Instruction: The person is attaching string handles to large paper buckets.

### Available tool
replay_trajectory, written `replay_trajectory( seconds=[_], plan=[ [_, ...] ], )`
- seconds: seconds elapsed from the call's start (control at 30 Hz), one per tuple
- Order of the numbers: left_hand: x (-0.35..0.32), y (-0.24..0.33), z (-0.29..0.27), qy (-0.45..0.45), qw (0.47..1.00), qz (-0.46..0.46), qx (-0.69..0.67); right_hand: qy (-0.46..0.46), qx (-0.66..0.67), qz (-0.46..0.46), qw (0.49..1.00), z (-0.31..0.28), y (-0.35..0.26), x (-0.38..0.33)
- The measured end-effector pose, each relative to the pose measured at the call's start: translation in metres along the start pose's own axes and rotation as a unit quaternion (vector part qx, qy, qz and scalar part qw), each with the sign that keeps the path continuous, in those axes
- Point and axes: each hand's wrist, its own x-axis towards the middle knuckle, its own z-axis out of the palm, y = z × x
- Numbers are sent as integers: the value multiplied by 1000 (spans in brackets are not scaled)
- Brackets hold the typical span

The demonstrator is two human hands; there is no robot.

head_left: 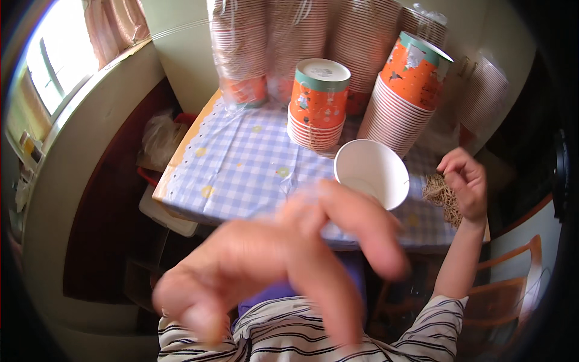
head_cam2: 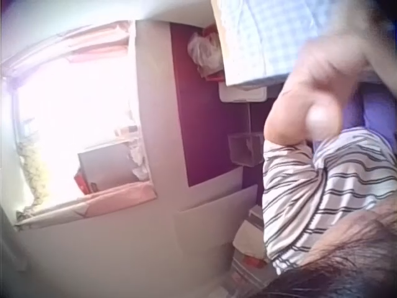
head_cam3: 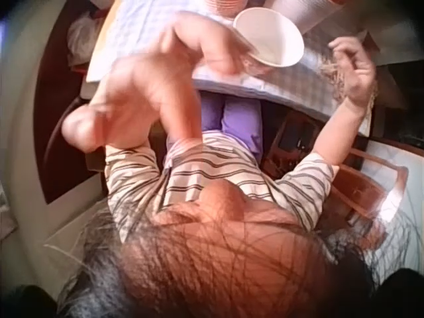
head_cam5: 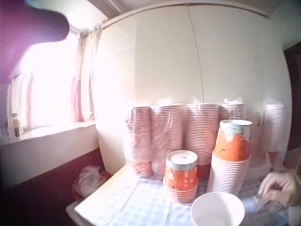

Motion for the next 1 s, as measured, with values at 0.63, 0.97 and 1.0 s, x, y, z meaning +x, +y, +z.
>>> replay_trajectory(
  seconds=[0.63,0.97,1.0],
  plan=[
    [-62,-156,-116,217,811,-345,420,-196,-156,168,953,123,86,62],
    [-57,-156,-114,196,808,-341,438,-192,-171,135,957,124,89,60],
    [-56,-156,-113,197,806,-347,437,-190,-172,135,957,124,89,59]
  ],
)
